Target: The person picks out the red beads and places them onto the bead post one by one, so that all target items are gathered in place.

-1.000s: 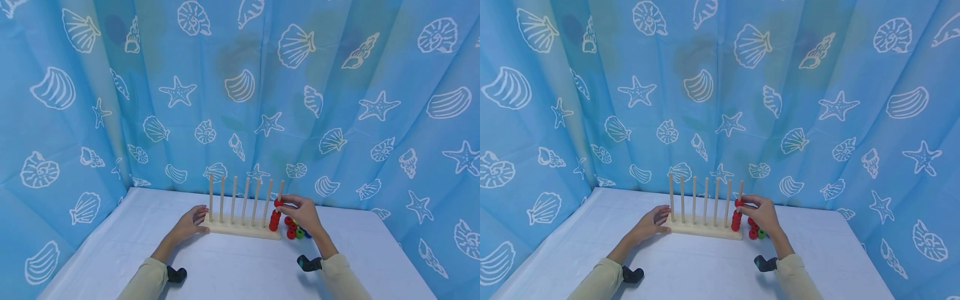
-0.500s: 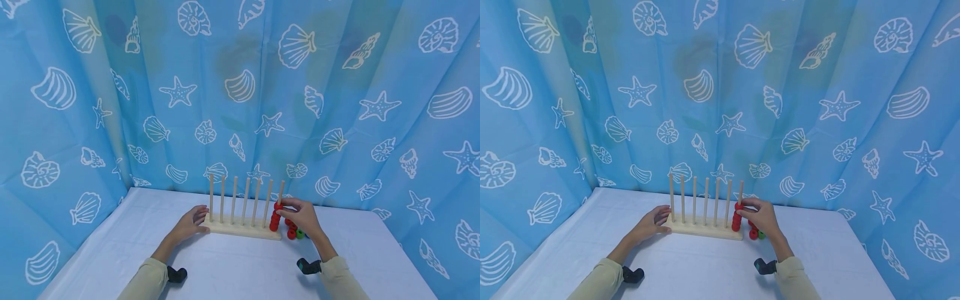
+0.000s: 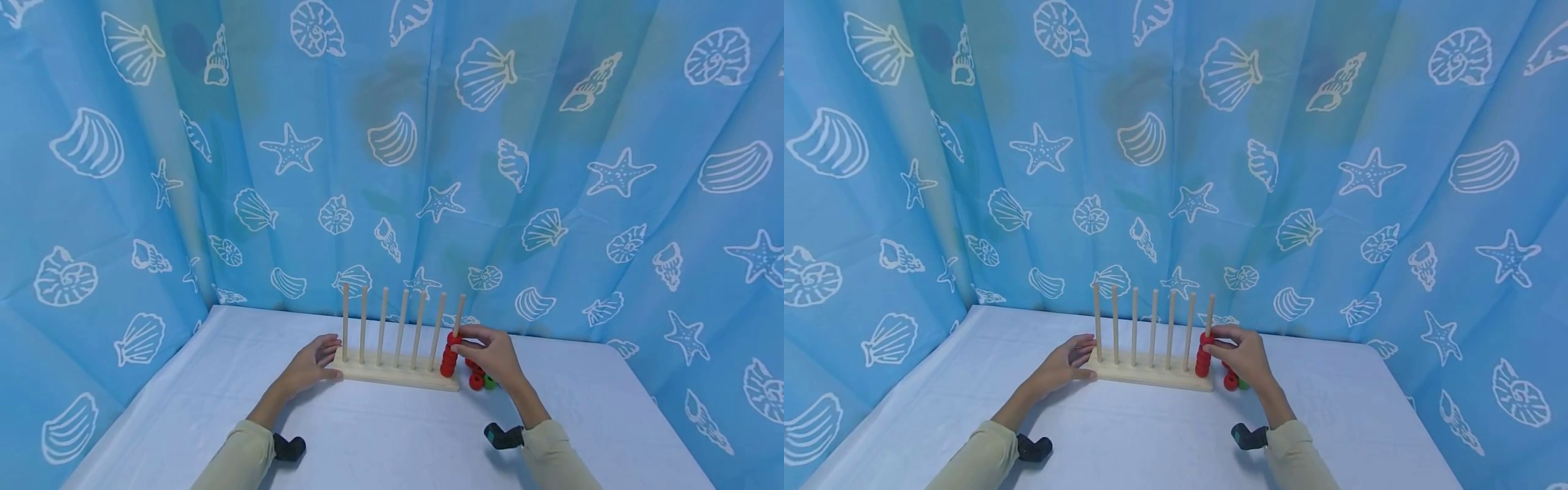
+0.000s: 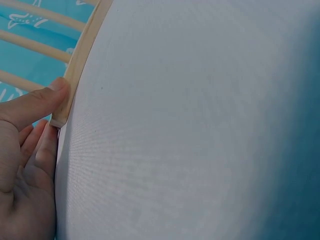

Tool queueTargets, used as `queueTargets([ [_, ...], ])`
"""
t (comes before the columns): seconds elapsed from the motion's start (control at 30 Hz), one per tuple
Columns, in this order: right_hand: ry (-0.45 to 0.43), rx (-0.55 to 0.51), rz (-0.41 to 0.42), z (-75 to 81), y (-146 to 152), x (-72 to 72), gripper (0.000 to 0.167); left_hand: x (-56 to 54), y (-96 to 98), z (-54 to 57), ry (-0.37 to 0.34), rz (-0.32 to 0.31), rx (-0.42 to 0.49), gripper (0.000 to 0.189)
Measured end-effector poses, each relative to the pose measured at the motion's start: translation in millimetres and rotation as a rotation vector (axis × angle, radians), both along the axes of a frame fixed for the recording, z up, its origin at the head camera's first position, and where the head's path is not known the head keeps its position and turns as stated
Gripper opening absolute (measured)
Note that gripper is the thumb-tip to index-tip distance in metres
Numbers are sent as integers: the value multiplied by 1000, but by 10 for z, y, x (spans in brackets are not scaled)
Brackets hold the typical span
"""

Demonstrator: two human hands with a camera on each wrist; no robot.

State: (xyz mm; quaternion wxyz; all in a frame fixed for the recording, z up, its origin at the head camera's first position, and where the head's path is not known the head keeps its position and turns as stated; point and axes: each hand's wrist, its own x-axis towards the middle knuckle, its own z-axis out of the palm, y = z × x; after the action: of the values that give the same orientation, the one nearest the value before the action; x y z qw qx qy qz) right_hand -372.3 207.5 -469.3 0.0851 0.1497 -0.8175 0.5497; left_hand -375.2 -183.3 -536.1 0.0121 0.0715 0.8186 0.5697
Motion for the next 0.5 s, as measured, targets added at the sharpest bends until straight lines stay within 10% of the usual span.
queueTargets([
  [0.5,-27,16,-28,-23,-7,-7,43,29,15,40,-4,-2,21,86],
])
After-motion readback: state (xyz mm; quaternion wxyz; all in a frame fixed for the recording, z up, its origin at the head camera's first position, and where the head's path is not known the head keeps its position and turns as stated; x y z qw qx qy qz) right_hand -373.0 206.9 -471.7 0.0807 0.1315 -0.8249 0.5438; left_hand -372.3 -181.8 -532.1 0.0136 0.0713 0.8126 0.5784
